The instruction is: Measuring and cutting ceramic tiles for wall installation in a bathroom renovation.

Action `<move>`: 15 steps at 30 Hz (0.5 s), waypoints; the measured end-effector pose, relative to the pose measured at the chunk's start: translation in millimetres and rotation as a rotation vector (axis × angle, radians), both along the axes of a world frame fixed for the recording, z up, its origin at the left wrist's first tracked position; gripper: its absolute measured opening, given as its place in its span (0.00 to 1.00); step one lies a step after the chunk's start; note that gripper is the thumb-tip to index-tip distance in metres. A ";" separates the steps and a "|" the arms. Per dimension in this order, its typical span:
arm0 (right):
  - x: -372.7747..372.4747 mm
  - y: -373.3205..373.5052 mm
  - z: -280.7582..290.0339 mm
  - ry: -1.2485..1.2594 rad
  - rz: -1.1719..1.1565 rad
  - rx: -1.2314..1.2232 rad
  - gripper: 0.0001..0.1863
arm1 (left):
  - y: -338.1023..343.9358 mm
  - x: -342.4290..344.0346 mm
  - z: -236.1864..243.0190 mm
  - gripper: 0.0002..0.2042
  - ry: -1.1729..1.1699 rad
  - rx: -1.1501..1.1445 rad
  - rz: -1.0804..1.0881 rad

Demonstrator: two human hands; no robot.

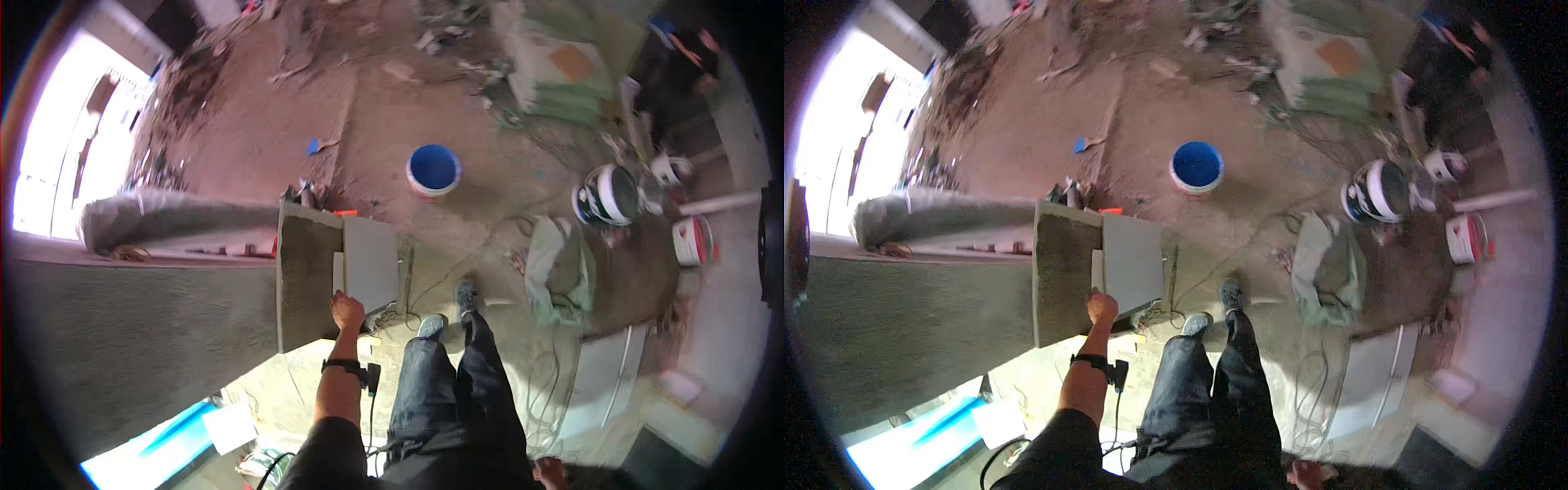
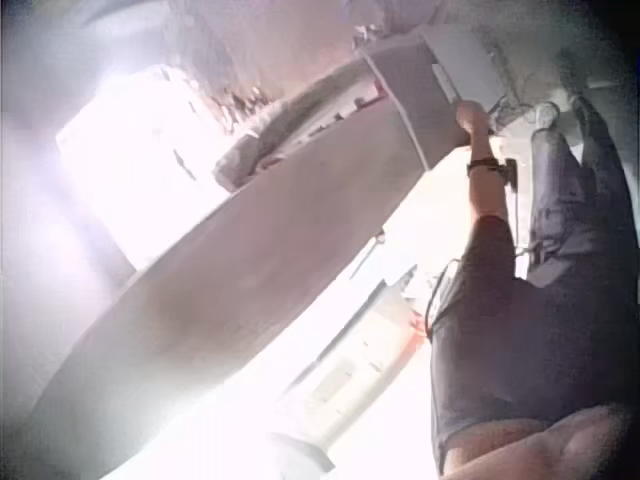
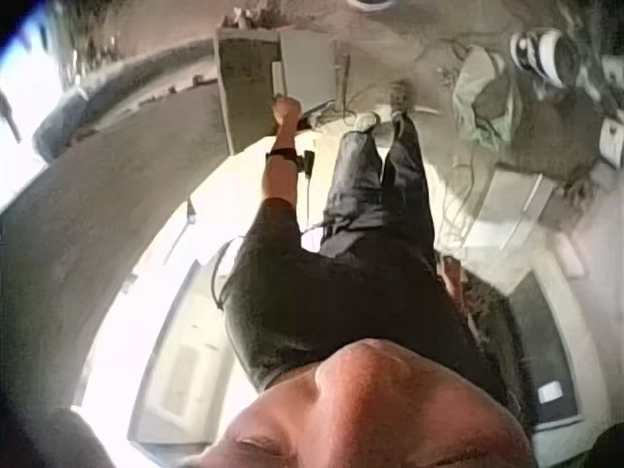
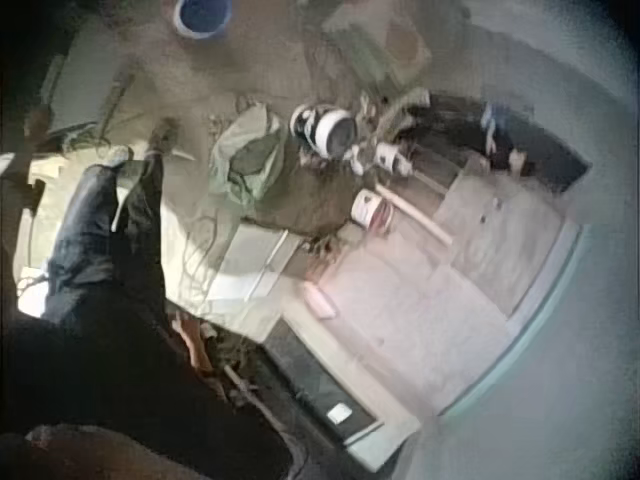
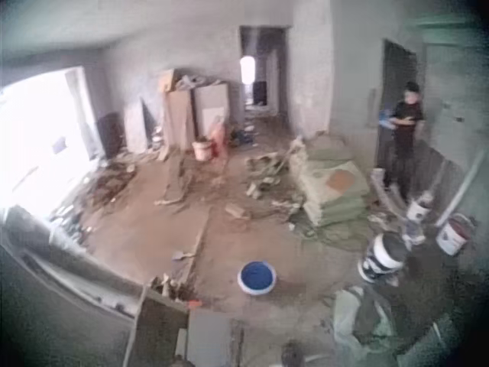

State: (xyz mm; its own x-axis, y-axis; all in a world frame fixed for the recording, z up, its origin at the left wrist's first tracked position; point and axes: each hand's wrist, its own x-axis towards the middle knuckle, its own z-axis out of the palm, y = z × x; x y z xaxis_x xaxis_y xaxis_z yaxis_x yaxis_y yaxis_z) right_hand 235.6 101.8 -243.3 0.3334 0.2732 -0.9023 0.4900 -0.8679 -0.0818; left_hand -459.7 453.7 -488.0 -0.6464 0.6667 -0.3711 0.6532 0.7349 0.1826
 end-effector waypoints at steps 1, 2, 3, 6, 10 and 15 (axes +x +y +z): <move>15.6 16.7 -4.4 0.173 0.265 0.074 0.17 | -10.1 -18.6 -20.0 0.19 0.179 -0.023 -0.101; 41.2 21.0 -9.4 0.201 0.275 0.078 0.18 | -7.9 -7.9 -38.6 0.26 0.285 0.036 -0.066; 75.1 38.6 -18.5 0.215 0.287 0.093 0.19 | 7.2 10.7 -50.1 0.26 0.267 0.021 -0.027; 109.1 109.3 3.3 0.020 0.024 -0.023 0.19 | 17.6 47.4 -31.8 0.27 0.226 0.087 0.168; 59.1 253.9 52.2 -0.036 0.048 0.059 0.18 | 0.2 44.3 -31.9 0.30 0.231 0.094 0.110; 105.3 323.7 85.8 -0.092 0.177 0.006 0.15 | -28.3 87.1 6.8 0.20 -0.135 0.143 -0.117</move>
State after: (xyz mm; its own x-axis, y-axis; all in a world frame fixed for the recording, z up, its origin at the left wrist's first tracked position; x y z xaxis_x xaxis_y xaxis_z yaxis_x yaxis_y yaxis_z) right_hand 340.9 425.5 -157.5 0.3611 0.3399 -0.8684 0.6404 -0.7673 -0.0340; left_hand -372.6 425.4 -481.2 -0.5129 0.7861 -0.3450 0.6948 0.6162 0.3709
